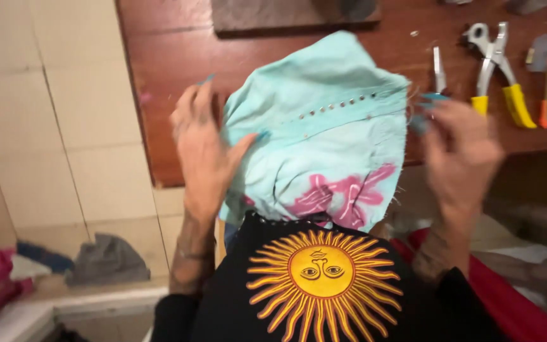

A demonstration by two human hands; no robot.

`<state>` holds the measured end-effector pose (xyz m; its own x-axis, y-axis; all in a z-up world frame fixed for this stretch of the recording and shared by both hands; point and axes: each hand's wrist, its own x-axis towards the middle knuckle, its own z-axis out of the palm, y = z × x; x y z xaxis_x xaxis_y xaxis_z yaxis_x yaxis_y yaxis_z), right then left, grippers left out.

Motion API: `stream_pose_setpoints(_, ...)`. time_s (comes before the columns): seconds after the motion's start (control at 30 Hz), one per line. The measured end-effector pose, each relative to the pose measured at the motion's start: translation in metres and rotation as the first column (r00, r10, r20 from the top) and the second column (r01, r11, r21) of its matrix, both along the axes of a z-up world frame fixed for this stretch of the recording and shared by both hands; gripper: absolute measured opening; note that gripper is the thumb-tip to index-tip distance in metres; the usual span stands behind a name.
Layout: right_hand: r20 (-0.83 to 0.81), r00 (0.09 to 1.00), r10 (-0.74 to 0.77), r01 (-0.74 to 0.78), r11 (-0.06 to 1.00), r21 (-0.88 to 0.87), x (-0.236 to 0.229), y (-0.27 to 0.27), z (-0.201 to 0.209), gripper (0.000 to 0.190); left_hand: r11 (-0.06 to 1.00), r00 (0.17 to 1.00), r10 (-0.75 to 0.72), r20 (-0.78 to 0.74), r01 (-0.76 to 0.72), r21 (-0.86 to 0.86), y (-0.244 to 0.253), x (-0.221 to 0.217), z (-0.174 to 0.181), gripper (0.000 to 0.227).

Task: Attaching metal studs to a light blue garment using various hand tools including a press and pliers

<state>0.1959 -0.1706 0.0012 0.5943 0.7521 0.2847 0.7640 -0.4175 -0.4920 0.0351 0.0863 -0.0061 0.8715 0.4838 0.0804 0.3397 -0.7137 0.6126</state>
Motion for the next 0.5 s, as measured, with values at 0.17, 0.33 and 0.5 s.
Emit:
stream_pose_setpoints(0.17,0.090,0.818,-0.568,0.542,0.708,-0.453,0.028,-0.007,0.004,0.050,0.977,0.986,-0.108,0.128,0.081,0.197,-0.020,-0.006,-0.017,0.041)
stream_pose_setpoints(0.33,-0.001,0.853,-0.522,0.464,0.758,-0.459,0.044,-0.015,-0.028,0.046,0.980,0.989,-0.084,0.123,0.060,0.189,-0.021,0.003,-0.035,0.038)
stream_pose_setpoints(0.5,-0.039,0.890,-0.455,0.412,0.836,-0.362,0.046,-0.014,-0.035,0.039,0.978,0.972,-0.055,0.229,0.007,0.207,-0.019,0.008,-0.041,0.038)
